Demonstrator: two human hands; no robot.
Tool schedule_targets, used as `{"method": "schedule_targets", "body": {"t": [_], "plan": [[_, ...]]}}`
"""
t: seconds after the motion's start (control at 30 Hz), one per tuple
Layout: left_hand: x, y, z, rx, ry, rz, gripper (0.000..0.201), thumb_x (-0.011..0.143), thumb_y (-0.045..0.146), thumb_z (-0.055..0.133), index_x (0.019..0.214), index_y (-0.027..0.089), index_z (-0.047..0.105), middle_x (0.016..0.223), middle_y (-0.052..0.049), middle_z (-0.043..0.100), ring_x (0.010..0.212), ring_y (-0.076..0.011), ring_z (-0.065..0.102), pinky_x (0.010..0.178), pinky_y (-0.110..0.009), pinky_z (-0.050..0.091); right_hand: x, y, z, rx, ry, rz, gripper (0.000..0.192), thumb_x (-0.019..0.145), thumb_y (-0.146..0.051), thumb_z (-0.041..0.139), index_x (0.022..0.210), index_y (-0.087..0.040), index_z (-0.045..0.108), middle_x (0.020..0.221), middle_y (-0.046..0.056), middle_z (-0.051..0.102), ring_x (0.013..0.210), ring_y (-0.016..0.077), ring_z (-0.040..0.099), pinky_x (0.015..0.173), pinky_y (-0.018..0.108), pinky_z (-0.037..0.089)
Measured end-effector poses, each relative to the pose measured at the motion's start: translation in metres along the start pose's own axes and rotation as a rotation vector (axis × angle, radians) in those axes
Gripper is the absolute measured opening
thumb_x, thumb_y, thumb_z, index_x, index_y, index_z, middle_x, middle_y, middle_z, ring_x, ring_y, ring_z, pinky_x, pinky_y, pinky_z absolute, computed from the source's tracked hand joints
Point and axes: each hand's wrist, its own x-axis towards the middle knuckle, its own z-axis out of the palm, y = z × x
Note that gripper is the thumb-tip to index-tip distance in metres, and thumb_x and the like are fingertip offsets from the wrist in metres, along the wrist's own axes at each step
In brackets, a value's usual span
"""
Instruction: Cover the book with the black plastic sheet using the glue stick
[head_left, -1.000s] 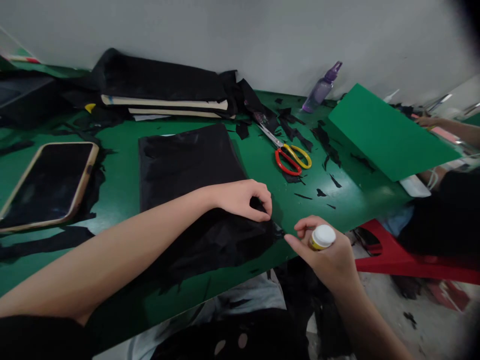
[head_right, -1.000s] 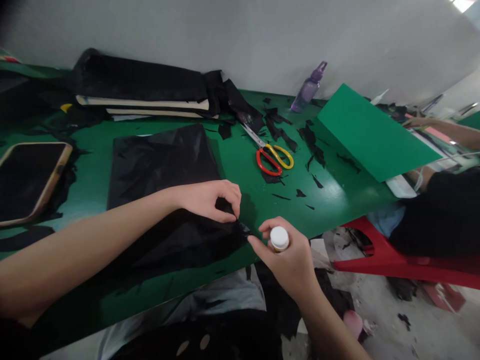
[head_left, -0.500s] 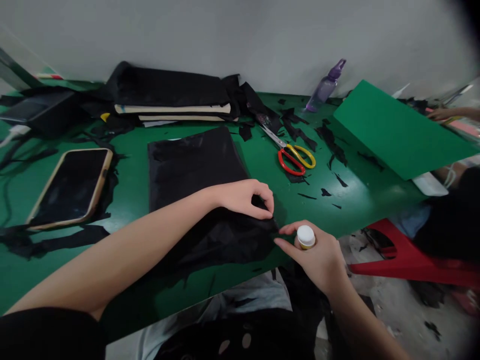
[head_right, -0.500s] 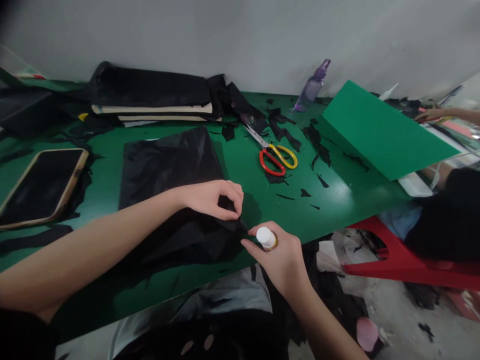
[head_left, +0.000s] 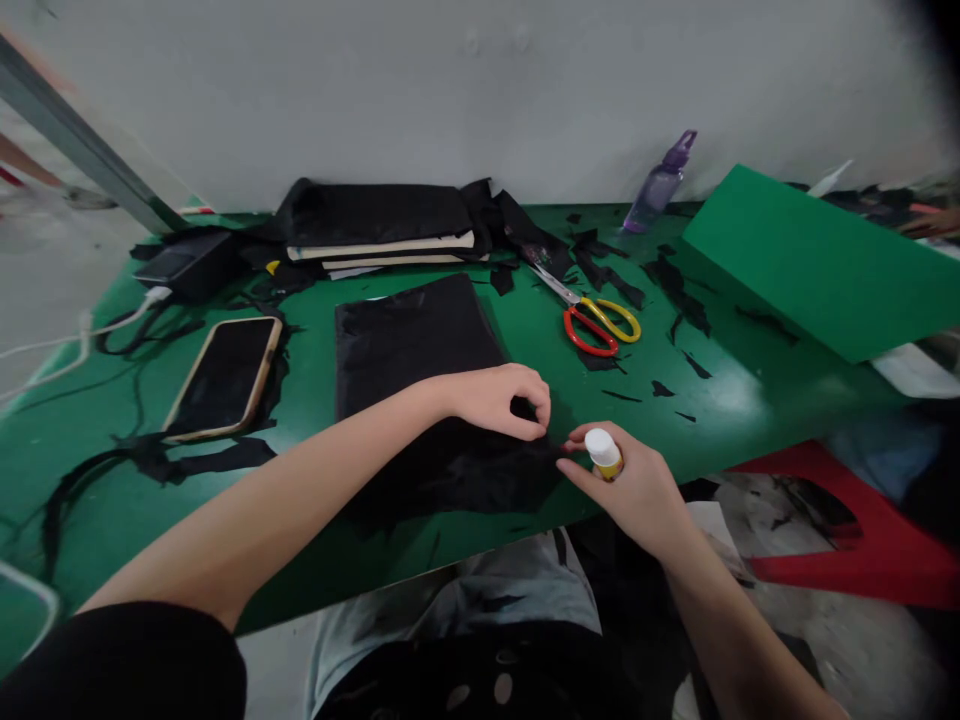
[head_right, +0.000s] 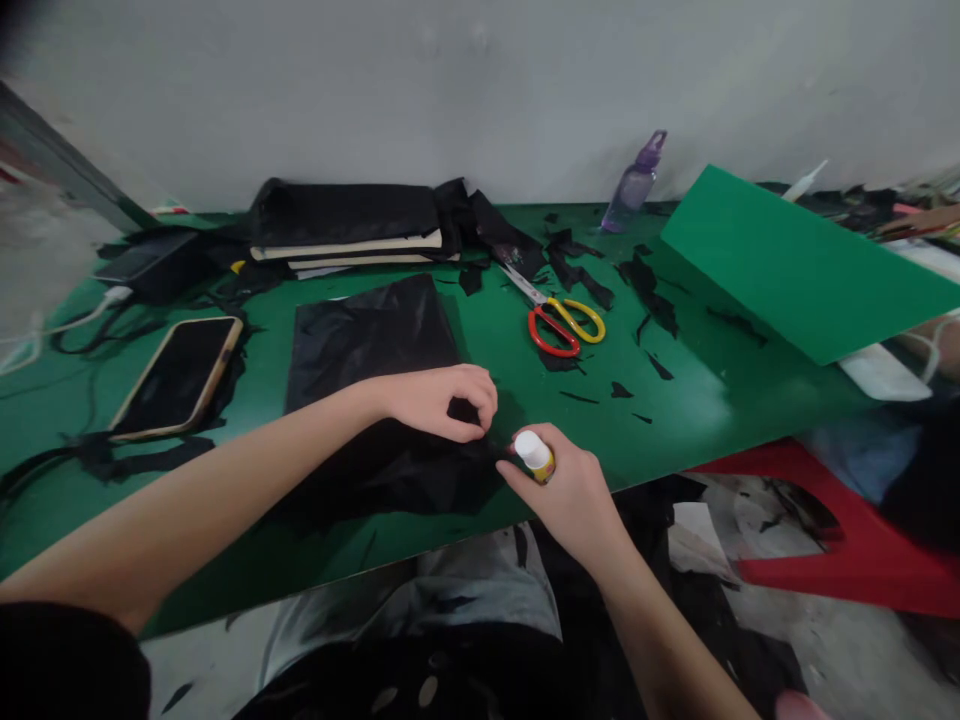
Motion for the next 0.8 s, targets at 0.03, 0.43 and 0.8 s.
{"method": "schedule_targets", "body": {"t": [0.03,0.43,0.8], "plan": [[-0.004,0.008,0.001,0.099,0.032,-0.019,0.015,0.082,0.03,0.059,0.092,0.02,0.065,0.097,-0.003,0.065,0.098,-0.0164,0.056,0.104,-0.039,0.032,0.002,0.0,-0.003,-0.002,-0.002,-0.012,0.022,0.072,-0.04,0.066,0.087,-0.024,0.062,0.084,0.002,0.071,0.077,0.0218,0.064,0.068,0.032,0.047],[-0.101,0.081,0.052,0.685,0.211,-0.548,0.051,0.084,0.033,0.058,0.131,0.018,0.043,0.136,-0.01,0.045,0.132,-0.0301,0.033,0.107,-0.049,0.033,0.074,-0.014,-0.002,-0.053,-0.19,-0.142,0.042,0.077,-0.054,0.055,0.093,-0.018,0.069,0.054,0.0,0.06,0.04,0.0125,0.048,0.043,0.026,0.035],[-0.123,0.053,0.058,0.804,0.239,-0.56,0.031,0.092,0.021,0.047,0.122,0.019,0.051,0.129,-0.008,0.053,0.127,-0.0253,0.043,0.102,-0.042,0.043,0.112,-0.038,0.019,0.169,-0.425,-0.06,0.041,0.078,-0.05,0.058,0.099,-0.015,0.064,0.037,-0.006,0.042,0.036,0.0097,0.038,0.043,0.025,0.031]]}}
